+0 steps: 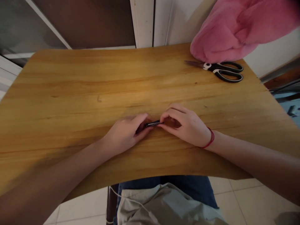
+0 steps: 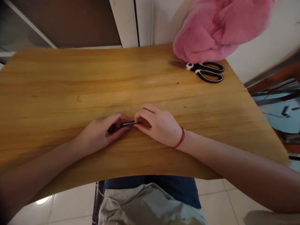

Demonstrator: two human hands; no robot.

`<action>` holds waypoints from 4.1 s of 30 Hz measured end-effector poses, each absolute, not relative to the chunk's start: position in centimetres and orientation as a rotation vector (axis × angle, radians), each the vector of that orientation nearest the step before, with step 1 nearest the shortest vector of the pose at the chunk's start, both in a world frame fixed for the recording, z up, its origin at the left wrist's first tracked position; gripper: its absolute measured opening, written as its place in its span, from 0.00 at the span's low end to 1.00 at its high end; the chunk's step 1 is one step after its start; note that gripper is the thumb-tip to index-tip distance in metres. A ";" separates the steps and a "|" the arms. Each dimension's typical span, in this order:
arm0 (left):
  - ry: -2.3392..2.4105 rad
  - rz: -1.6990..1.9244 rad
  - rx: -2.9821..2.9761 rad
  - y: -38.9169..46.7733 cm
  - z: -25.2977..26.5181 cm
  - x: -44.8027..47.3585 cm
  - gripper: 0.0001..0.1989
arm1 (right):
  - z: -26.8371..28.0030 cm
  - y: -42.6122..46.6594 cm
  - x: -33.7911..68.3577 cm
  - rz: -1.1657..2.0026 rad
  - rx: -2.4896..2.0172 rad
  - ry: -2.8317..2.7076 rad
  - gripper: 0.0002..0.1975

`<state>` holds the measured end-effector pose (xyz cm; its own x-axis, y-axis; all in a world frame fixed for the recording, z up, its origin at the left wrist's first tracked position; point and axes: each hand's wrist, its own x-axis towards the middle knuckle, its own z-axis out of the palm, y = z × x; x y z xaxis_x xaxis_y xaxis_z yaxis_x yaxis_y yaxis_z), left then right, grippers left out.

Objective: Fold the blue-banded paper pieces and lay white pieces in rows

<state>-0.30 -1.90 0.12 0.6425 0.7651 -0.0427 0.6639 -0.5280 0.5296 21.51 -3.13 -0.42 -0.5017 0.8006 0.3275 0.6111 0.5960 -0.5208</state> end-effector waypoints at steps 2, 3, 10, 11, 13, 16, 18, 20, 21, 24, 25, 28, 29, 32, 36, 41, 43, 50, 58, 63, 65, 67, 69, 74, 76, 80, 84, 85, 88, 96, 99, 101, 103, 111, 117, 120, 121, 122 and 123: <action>1.114 0.269 2.352 -1.9 0.1 -0.3 0.09 | -0.4 -3.1 21.5 0.463 -1.100 -2.285 0.02; 1.115 0.272 2.344 -1.9 0.1 -0.3 0.09 | -0.4 -3.2 21.5 0.462 -1.096 -2.286 0.02; 1.145 0.285 2.241 -1.9 0.2 -0.3 0.10 | -0.5 -3.3 21.5 0.469 -1.088 -2.306 0.03; 1.149 0.286 2.232 -1.9 0.2 -0.3 0.10 | -0.5 -3.2 21.5 0.465 -1.092 -2.302 0.03; 1.156 0.287 2.220 -1.9 0.2 -0.3 0.11 | -0.5 -3.2 21.5 0.451 -1.112 -2.287 0.03; 1.170 0.290 2.186 -1.9 0.3 -0.3 0.13 | -0.5 -3.1 21.5 0.424 -1.139 -2.263 0.03; 1.179 0.298 2.167 -1.9 0.3 -0.3 0.13 | -0.4 -3.0 21.5 0.411 -1.143 -2.251 0.03; 1.183 0.308 2.159 -2.0 0.3 -0.3 0.13 | -0.4 -3.0 21.5 0.400 -1.148 -2.244 0.03; 1.181 0.311 2.158 -1.9 0.3 -0.4 0.13 | -0.4 -3.0 21.5 0.392 -1.153 -2.241 0.03; 1.178 0.320 2.153 -1.9 0.1 -0.5 0.13 | -0.4 -3.1 21.6 0.367 -1.166 -2.237 0.04; 1.179 0.323 2.153 -1.9 0.1 -0.5 0.12 | -0.4 -3.1 21.6 0.361 -1.167 -2.239 0.04; 1.183 0.336 2.154 -1.9 0.0 -0.5 0.12 | -0.5 -3.1 21.6 0.348 -1.164 -2.253 0.05; 1.183 0.338 2.153 -1.9 0.0 -0.5 0.12 | -0.4 -3.1 21.6 0.353 -1.163 -2.257 0.04; 1.195 0.331 2.154 -1.9 0.1 -0.5 0.11 | -0.5 -3.1 21.5 0.415 -1.176 -2.253 0.02; 1.194 0.336 2.159 -2.0 0.2 -0.4 0.11 | -0.6 -3.1 21.4 0.535 -1.235 -2.208 0.02; 1.175 0.348 2.217 -1.9 0.1 -0.4 0.09 | -0.6 -3.0 21.4 0.629 -1.261 -2.196 0.06; 1.167 0.363 2.238 -1.8 0.0 -0.5 0.08 | -0.5 -2.9 21.5 0.645 -1.239 -2.159 0.05; 1.159 0.367 2.263 -1.7 -0.2 -0.5 0.07 | 0.3 -2.3 22.2 0.650 -1.202 -1.949 0.06; 1.155 0.477 2.165 -1.8 -0.8 -0.6 0.07 | -0.5 -1.9 22.3 0.545 -1.208 -2.145 0.05; 1.152 0.535 2.159 -1.7 -1.0 -0.5 0.15 | -0.9 -2.3 22.0 0.485 -1.097 -2.269 0.08; 1.154 0.475 2.225 -1.7 -0.8 -0.5 0.09 | -0.8 -2.4 21.9 0.489 -1.079 -2.276 0.09; 1.161 0.447 2.264 -1.7 -0.6 -0.5 0.05 | -0.6 -2.4 21.9 0.501 -1.088 -2.253 0.09; 1.171 0.446 2.270 -1.7 -0.5 -0.5 0.05 | -0.3 -2.3 22.0 0.519 -1.107 -2.201 0.08; 1.189 0.438 2.260 -1.7 -0.6 -0.7 0.05 | 0.0 -2.2 22.2 0.567 -1.149 -2.110 0.08; 1.193 0.451 2.249 -1.7 -0.6 -0.7 0.05 | -0.1 -2.2 22.2 0.616 -1.166 -2.118 0.07; 1.171 0.456 2.254 -1.8 -0.5 -0.6 0.06 | -0.4 -2.4 22.0 0.677 -1.139 -2.163 0.06; 1.163 0.449 2.271 -1.8 -0.3 -0.5 0.05 | -0.4 -2.5 21.9 0.654 -1.193 -2.142 0.06; 1.166 0.450 2.271 -1.8 -0.3 -0.5 0.05 | -0.4 -2.5 21.9 0.642 -1.204 -2.134 0.06; 1.185 0.443 2.262 -1.8 -0.4 -0.5 0.06 | -0.2 -2.5 22.0 0.602 -1.199 -2.121 0.06; 1.211 0.428 2.220 -1.8 -0.4 -0.5 0.07 | 0.2 -2.5 22.3 0.568 -1.175 -1.960 0.08; 1.215 0.429 2.231 -1.8 -0.4 -0.5 0.06 | -0.1 -2.4 22.4 0.578 -1.235 -1.833 0.09; 1.220 0.423 2.237 -1.8 -0.3 -0.4 0.07 | -0.4 -2.3 22.5 0.572 -1.277 -1.762 0.10; 1.218 0.407 2.245 -1.8 -0.3 -0.4 0.07 | -0.6 -2.1 22.5 0.570 -1.303 -1.727 0.10; 1.181 0.474 2.204 -1.8 -0.9 -0.7 0.06 | -0.5 -2.2 22.1 0.624 -1.235 -2.092 0.07; 1.155 0.559 2.099 -1.9 -1.0 -0.5 0.18 | -0.5 -2.4 21.9 0.655 -1.172 -2.169 0.08; 1.163 0.479 2.168 -1.9 -0.6 -0.4 0.19 | -0.6 -2.4 21.8 0.628 -1.157 -2.208 0.08; 1.162 0.455 2.198 -1.9 -0.4 -0.4 0.17 | -0.6 -2.4 21.8 0.610 -1.163 -2.220 0.08; 1.163 0.438 2.225 -1.9 -0.3 -0.4 0.15 | -0.7 -2.4 21.8 0.593 -1.175 -2.227 0.08; 1.164 0.429 2.246 -1.9 -0.2 -0.4 0.14 | -0.7 -2.4 21.7 0.579 -1.192 -2.229 0.09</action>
